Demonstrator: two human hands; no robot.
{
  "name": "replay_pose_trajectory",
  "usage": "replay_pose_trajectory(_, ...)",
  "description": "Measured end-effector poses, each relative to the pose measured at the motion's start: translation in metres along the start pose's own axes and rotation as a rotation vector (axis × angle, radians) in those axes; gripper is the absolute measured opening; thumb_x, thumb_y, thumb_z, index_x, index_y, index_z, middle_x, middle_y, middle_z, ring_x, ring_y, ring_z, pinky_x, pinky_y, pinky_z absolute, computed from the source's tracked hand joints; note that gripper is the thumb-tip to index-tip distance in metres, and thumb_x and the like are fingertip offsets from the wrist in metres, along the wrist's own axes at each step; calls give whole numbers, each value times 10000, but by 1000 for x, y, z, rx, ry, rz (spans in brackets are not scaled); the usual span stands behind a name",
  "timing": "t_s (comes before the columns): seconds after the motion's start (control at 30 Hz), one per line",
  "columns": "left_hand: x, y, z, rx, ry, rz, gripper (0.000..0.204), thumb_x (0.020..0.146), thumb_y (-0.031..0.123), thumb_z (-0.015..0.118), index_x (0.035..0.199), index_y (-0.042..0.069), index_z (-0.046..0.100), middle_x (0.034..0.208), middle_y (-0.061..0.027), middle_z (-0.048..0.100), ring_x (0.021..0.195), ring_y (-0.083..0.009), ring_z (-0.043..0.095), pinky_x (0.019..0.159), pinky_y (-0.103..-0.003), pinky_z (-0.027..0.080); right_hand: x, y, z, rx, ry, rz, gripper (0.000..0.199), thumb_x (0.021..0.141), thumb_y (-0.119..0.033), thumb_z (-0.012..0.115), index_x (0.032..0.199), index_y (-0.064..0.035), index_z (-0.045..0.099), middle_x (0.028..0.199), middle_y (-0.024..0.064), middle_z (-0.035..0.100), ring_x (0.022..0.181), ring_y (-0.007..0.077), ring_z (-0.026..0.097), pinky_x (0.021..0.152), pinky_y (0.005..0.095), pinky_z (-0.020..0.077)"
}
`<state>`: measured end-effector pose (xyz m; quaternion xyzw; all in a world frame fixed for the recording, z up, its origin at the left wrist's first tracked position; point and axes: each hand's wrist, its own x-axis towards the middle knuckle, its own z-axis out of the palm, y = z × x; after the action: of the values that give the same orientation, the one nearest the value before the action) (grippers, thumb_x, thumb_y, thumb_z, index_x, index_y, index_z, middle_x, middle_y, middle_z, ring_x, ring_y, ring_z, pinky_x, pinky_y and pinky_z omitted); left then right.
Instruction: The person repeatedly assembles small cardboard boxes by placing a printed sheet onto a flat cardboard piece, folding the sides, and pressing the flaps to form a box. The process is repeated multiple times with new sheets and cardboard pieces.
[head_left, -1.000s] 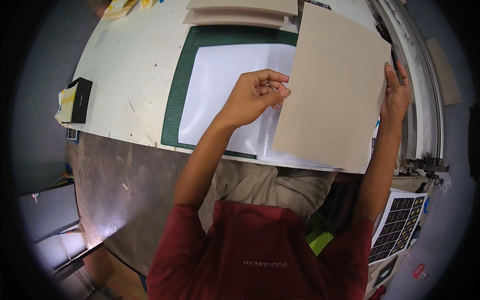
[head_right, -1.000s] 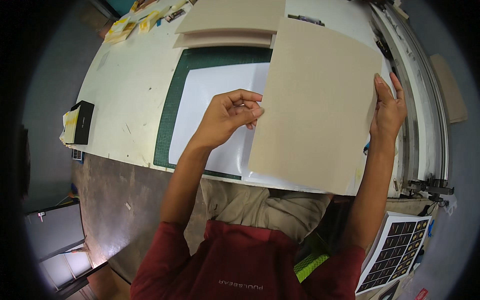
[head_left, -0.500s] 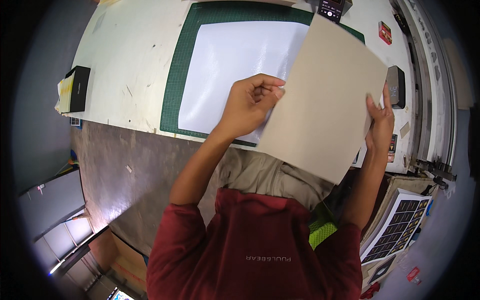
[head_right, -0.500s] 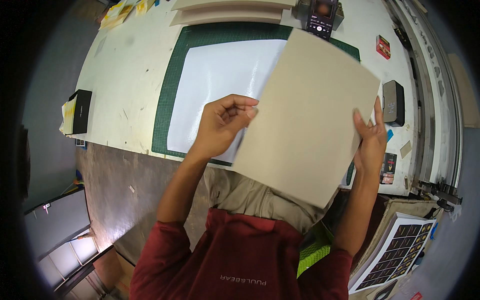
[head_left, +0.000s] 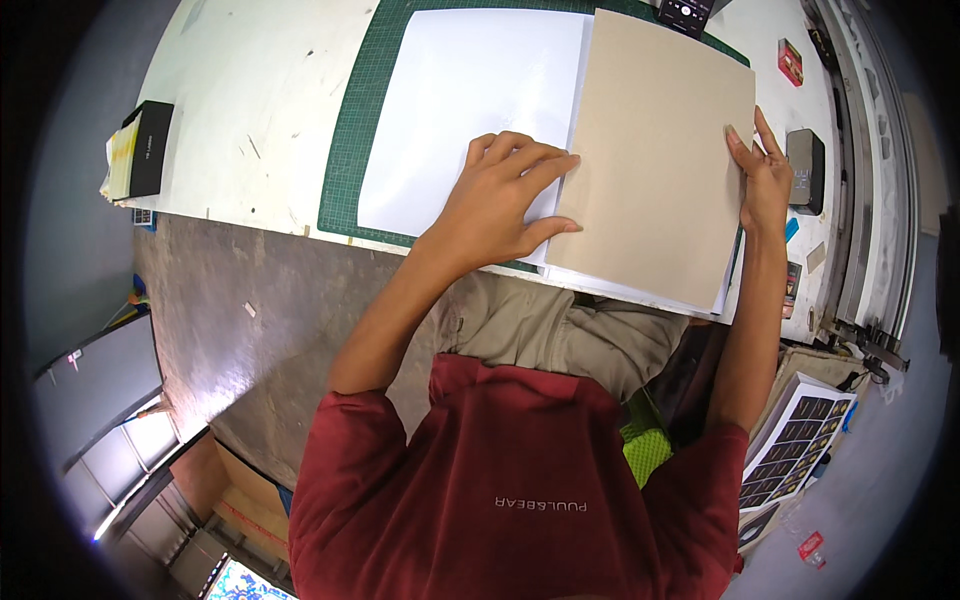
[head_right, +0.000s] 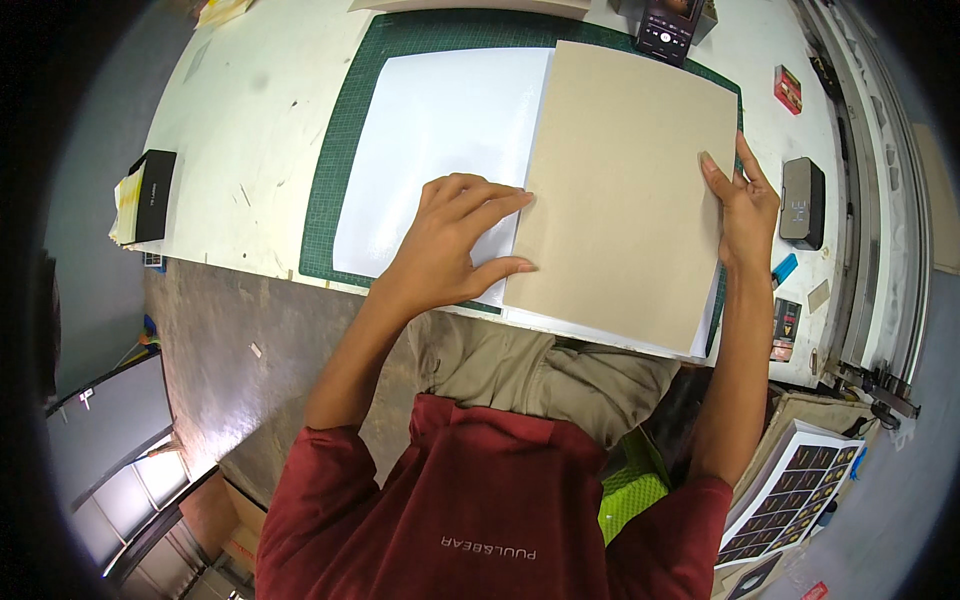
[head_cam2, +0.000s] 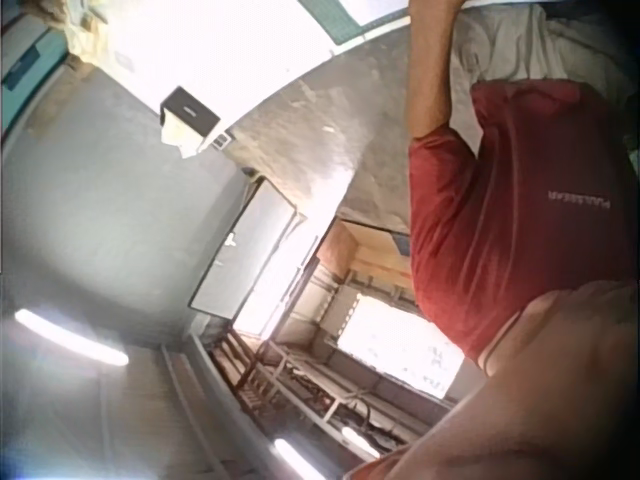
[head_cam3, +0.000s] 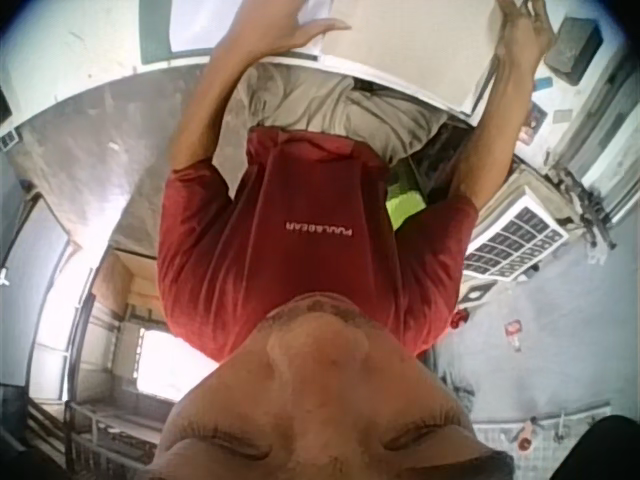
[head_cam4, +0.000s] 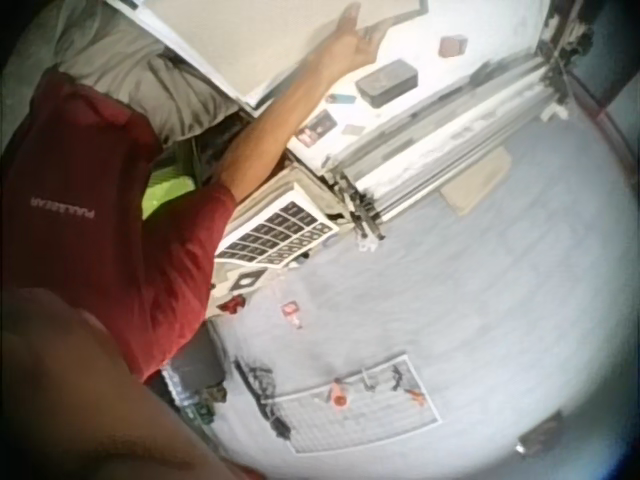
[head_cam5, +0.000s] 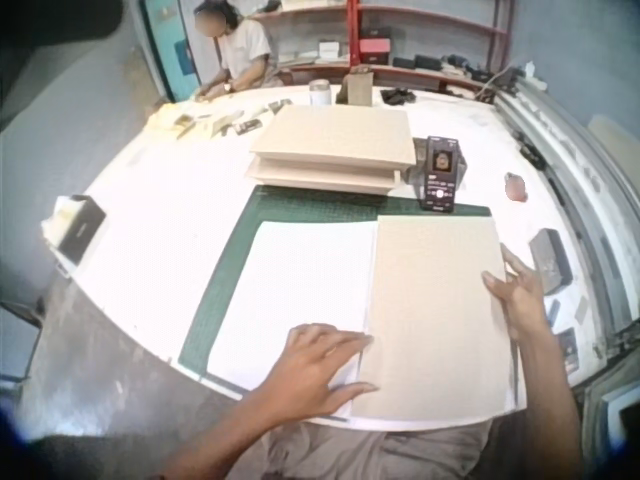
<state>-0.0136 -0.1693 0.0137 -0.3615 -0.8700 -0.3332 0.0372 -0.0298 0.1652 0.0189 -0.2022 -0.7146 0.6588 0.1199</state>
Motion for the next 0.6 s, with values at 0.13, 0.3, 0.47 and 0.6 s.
replay_pose_trajectory(0.13, -2, -2, 4, 1, 10, 23, 597, 773, 400, 784, 1249, 72, 635, 1221, -77, 634, 1123, -280, 523, 1005, -436, 331, -1, -1, -2, -19, 8, 6, 690, 834, 3, 743, 1440, 67, 419, 1212, 261, 645, 1057, 226, 672, 939, 317, 520)
replay_pose_trajectory(0.3, -2, -7, 9, -17, 31, 32, 571, 782, 392, 776, 1230, 64, 645, 1213, -84, 635, 1129, -277, 527, 1011, -440, 329, 4, 1, -6, -41, 4, 12, 694, 831, -5, 751, 1440, 60, 425, 1179, 251, 663, 1039, 220, 677, 918, 313, 523)
replay_pose_trajectory(0.47, -2, -6, 9, -15, 24, 23, 552, 790, 389, 771, 1225, 71, 650, 1220, -82, 632, 1137, -274, 526, 1017, -443, 326, 1, -4, -1, -66, 19, 23, 679, 828, -13, 759, 1429, 50, 448, 1150, 237, 678, 1025, 215, 681, 906, 312, 531)
replay_pose_trajectory(0.6, -3, -6, 11, 11, 19, 22, 543, 795, 396, 766, 1229, 88, 655, 1237, -84, 623, 1141, -273, 525, 1021, -455, 321, 2, 2, -2, -80, 38, 10, 678, 823, -13, 765, 1423, 52, 456, 1152, 237, 678, 1014, 212, 687, 891, 305, 538)
